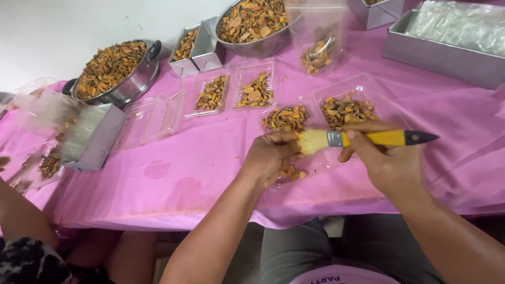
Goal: Packaging dried leaves into plastic containers and bags using a brush and a small cup for portioning.
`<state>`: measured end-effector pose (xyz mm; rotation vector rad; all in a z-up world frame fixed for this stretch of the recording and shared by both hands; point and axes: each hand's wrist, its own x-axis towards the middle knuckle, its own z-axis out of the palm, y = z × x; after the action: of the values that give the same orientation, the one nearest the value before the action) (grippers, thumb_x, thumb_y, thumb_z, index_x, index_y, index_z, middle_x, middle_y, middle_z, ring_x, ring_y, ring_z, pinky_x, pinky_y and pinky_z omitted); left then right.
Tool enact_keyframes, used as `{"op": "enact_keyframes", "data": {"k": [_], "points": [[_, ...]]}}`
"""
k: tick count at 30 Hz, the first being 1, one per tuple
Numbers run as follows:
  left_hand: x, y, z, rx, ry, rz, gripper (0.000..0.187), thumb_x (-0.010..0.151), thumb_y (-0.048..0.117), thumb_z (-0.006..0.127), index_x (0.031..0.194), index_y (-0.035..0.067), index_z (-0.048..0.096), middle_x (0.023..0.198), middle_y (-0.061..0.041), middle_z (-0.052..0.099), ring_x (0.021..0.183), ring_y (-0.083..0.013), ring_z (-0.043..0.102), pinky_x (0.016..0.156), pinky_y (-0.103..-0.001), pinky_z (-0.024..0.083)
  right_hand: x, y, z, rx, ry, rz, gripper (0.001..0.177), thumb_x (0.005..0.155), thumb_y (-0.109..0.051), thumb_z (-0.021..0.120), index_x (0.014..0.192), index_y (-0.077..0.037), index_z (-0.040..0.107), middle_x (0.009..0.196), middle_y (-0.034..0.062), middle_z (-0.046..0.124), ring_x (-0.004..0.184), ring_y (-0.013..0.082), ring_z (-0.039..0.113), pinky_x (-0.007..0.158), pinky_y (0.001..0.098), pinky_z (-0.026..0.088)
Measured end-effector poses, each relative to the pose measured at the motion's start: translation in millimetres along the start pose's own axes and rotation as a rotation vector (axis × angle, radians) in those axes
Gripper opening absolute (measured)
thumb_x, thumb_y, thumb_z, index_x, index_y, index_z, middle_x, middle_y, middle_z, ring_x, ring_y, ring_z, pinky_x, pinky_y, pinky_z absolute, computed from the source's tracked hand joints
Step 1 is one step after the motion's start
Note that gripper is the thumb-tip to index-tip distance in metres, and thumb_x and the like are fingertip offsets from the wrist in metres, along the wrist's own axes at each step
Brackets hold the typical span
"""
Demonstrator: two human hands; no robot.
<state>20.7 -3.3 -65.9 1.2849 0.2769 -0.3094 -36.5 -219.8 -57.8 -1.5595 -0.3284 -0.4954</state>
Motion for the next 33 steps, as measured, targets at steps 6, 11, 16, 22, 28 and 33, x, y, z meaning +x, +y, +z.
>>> {"op": "enact_keyframes", "data": {"k": [6,11,16,22,28,33], "points": [[0.9,1.1,-3.9,-0.018,-0.082,0.106,0.018,0.085,-0.010,0.074,0.101,-0.002,0.069,0.092,-0.018,0.074,0.081,-0.0319,0.075,0.077,-0.037,0.065,2.0,-5.0,-1.0,0.188,0.072,-0.111,0.015,0.104,0.006,0.057,0.115,0.011,0.064,0.093,0.0247,0.068,0.068,0.0299,0.069,0.067,0.0382,0.067],[8.5,3.7,-17.7,-0.119,-0.070,0.090,0.019,0.088,-0.012,0.069,0.105,-0.007,0.069,0.099,-0.021,0.073,0.087,-0.0321,0.073,0.083,-0.038,0.066,-1.4,15.6,-7.7,0.252,-0.040,0.020,0.013,0.097,0.000,0.061,0.105,0.006,0.071,0.083,0.0220,0.073,0.057,0.0291,0.071,0.064,0.0337,0.063],[14.9,4.1,-17.9,-0.225,-0.120,0.082,0.015,0.091,-0.011,0.067,0.106,-0.007,0.067,0.097,-0.021,0.072,0.096,-0.0341,0.073,0.092,-0.041,0.064,1.7,22.4,2.2,0.544,0.082,0.032,0.012,0.099,0.005,0.063,0.110,0.005,0.067,0.097,0.0248,0.070,0.066,0.0345,0.071,0.066,0.0423,0.068],[10.9,50.7,0.3,-0.036,-0.009,0.208,0.021,0.088,-0.007,0.070,0.109,-0.007,0.070,0.104,-0.022,0.075,0.097,-0.0324,0.074,0.094,-0.039,0.064,-9.8,34.5,-8.8,0.336,0.002,0.104,0.016,0.098,0.000,0.062,0.107,0.011,0.069,0.078,0.0228,0.068,0.057,0.0315,0.069,0.064,0.0355,0.061],[88.1,66.3,2.2,0.843,0.111,0.748,0.017,0.088,0.010,0.076,0.103,0.015,0.082,0.099,-0.001,0.082,0.086,-0.0110,0.076,0.082,-0.025,0.066,-18.3,46.3,-36.2,0.341,0.097,0.098,0.014,0.101,0.003,0.059,0.113,0.007,0.065,0.115,0.0194,0.068,0.068,0.0348,0.071,0.077,0.0402,0.064],[89.9,64.9,20.8,1.377,-0.091,0.579,0.014,0.094,0.014,0.070,0.093,0.020,0.083,0.098,-0.001,0.081,0.079,-0.0177,0.074,0.071,-0.036,0.057,-18.0,35.6,-53.2,0.246,0.066,0.149,0.018,0.100,0.005,0.055,0.115,0.008,0.065,0.111,0.0253,0.069,0.067,0.0339,0.070,0.087,0.0405,0.058]]}}
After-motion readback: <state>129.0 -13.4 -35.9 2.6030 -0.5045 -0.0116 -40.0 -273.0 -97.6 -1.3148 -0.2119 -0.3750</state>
